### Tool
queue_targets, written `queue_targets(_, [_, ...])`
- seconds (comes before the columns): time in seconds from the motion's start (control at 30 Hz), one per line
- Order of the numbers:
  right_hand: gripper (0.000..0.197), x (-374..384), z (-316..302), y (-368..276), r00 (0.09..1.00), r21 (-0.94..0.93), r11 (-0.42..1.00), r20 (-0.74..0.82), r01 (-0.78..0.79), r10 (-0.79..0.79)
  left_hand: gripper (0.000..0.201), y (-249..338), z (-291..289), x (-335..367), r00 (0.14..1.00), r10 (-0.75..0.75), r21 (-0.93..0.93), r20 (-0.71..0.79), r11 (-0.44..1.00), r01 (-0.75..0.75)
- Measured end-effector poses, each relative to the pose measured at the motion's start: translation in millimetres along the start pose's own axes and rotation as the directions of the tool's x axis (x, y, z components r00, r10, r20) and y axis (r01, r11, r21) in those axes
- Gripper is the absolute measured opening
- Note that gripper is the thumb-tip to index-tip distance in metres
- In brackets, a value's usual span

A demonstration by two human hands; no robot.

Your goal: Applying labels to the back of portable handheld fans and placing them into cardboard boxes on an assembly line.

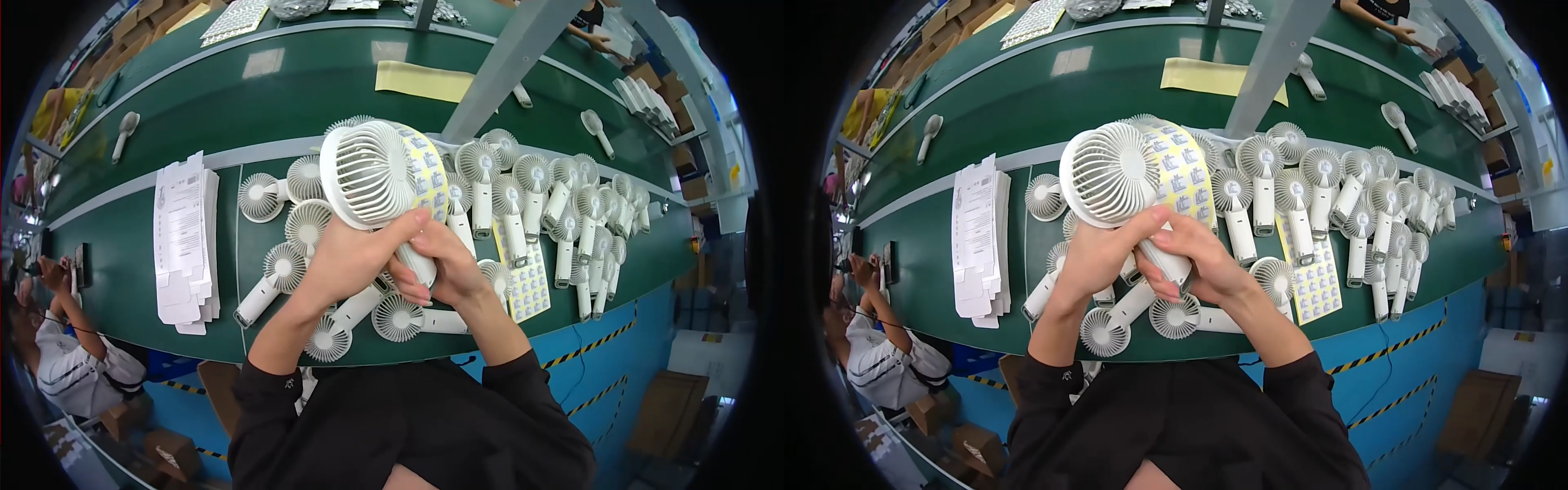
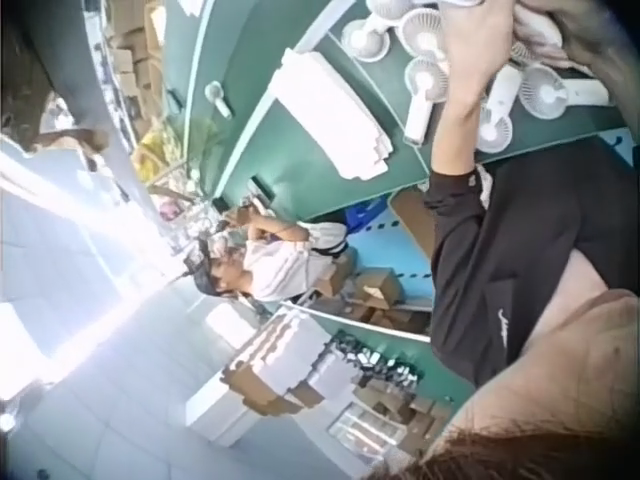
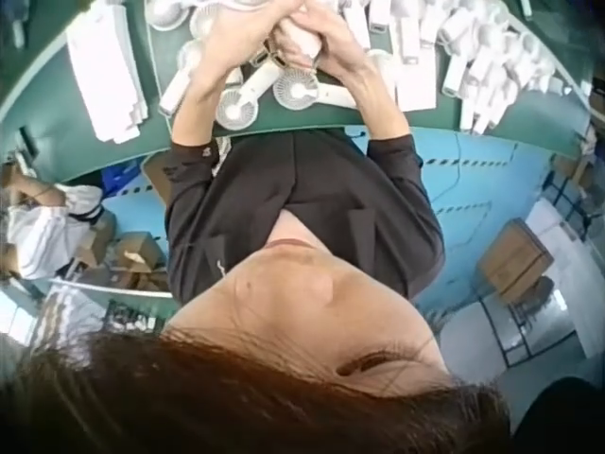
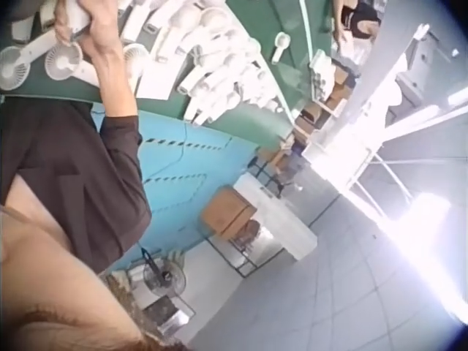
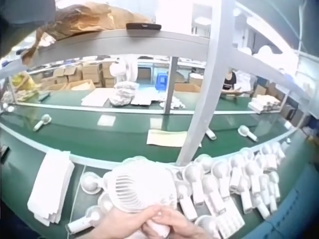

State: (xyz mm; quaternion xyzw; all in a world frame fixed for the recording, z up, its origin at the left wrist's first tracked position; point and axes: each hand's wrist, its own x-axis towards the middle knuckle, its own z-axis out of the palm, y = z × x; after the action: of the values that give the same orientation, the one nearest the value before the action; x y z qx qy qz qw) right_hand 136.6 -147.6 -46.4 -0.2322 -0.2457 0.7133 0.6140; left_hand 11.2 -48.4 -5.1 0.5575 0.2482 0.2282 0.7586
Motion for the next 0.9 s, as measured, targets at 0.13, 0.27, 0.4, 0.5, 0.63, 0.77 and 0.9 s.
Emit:
queue_targets(0.13, [0.036, -8.0, -5.0, 5.2, 0.999, 0.112, 0.992, -0.012, -0.050, 0.052, 0.029, 4.8, 4.0, 0.1, 0.997, -0.069, 0.075, 0.047, 0.995, 0.065])
queue_targets(0.27, [0.030, -13.7, -11.3, 7.5, 0.996, 0.222, 0.974, 0.089, -0.047, 0.028, 0.030, -0.8, 10.3, -2.4, 0.998, 0.029, 0.165, 0.053, 0.986, -0.037])
queue_targets(0.4, [0.039, -23.6, -15.3, 5.2, 0.994, 0.051, 0.998, 0.106, 0.037, -0.042, 0.031, 7.0, 20.4, -8.6, 0.981, -0.166, -0.012, 0.099, 0.986, 0.168])
queue_targets(0.5, [0.047, -29.7, -3.5, 7.2, 0.961, 0.002, 0.996, -0.264, 0.090, -0.087, 0.029, -3.5, 23.0, -15.1, 0.993, 0.059, 0.216, 0.098, 0.973, -0.079])
queue_targets(0.63, [0.054, -36.9, -24.6, 6.8, 0.992, 0.169, 0.984, 0.106, 0.051, -0.070, 0.030, 8.0, 33.8, -16.7, 0.973, -0.174, 0.122, 0.150, 0.980, 0.156])
queue_targets(0.77, [0.052, -40.6, -4.8, 0.5, 0.989, -0.005, 0.998, -0.138, 0.058, -0.058, 0.036, -18.2, 33.2, -14.4, 0.994, 0.012, 0.103, 0.109, 0.994, -0.023])
queue_targets(0.9, [0.048, -47.1, 8.9, -6.2, 0.966, -0.389, 0.918, -0.203, 0.070, -0.160, 0.040, -15.7, 42.6, -16.5, 0.996, -0.084, -0.288, 0.027, 0.954, 0.088])
